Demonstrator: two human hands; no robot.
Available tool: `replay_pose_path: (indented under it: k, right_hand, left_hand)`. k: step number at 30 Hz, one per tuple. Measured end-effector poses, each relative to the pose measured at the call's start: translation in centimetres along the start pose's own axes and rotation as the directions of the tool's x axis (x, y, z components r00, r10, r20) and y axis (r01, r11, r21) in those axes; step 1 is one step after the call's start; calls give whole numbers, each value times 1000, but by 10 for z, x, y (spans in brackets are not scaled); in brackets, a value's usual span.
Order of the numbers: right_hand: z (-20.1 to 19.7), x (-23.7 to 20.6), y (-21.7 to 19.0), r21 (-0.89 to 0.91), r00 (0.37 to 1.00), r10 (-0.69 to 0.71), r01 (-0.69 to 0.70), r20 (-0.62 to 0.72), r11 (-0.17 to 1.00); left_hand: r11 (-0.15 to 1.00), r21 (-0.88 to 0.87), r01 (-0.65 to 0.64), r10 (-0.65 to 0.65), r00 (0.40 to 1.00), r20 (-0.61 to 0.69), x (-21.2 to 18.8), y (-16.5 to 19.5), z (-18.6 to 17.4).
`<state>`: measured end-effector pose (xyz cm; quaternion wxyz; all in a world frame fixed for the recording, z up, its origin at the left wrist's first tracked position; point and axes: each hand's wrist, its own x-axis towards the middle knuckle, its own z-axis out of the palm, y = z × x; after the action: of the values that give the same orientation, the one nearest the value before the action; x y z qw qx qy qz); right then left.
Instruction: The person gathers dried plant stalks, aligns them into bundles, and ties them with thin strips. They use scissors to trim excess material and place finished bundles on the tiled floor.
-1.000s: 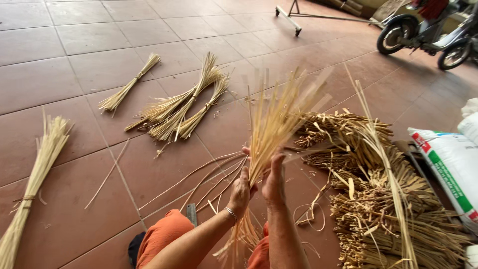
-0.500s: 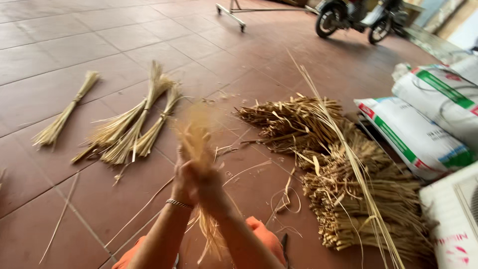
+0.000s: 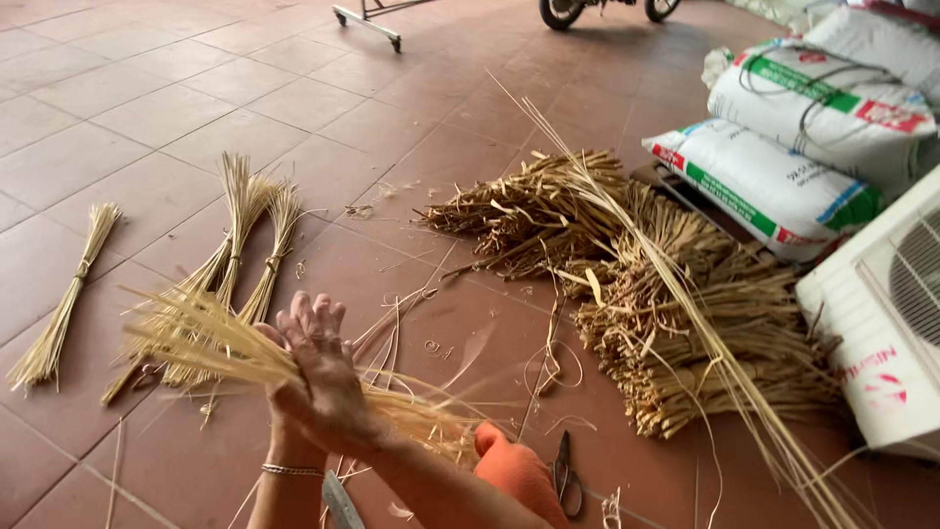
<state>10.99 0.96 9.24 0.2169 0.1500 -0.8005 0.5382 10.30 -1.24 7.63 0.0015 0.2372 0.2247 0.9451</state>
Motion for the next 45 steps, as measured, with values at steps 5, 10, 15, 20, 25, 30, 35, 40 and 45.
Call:
replay_pose_path:
  k: [5,10,15,20,25,30,35,40,45]
  right_hand:
    - [-26,24,30,86,966,196,-184,-170,979]
    - [15,-13,-10,139,999,-13,19,-48,990]
    - [-1,7,16,96,986,161,-157,-43,983]
    - [-1,-10,5,174,982,179,-166,-58,971]
    - [-8,-7,3,174,993,118,-112,-19,978]
    - [-21,-4,12,137,984,162,-151,-72,979]
    - [7,-29,-10,150,993,27,-10,-116,989]
    - [-34,7,-16,112,959,251,-237,-132,965]
    - [18,-23,-32,534,954,56,115,-293,837]
  left_hand:
    - [833,318,453,-369,883,-290,2,12,-15]
    - [884,311,350,-266,922,-281,9,42,-23]
    - [832,377,406,-280,895,-346,-9,27,-18]
    - [914,-135,382,-402,895,-195,-10,27,-23]
    - [895,230,383,-253,859,-445,0,30,-24]
    - [840,378,390,-298,913,-279,-10,17,-12]
    - [901,325,287,-217,948,-234,-5,42,-27]
    - [842,229,489,-395,847,-357,-25,9,-28]
    - [902,415,120,-126,992,-14,-34,36,-29]
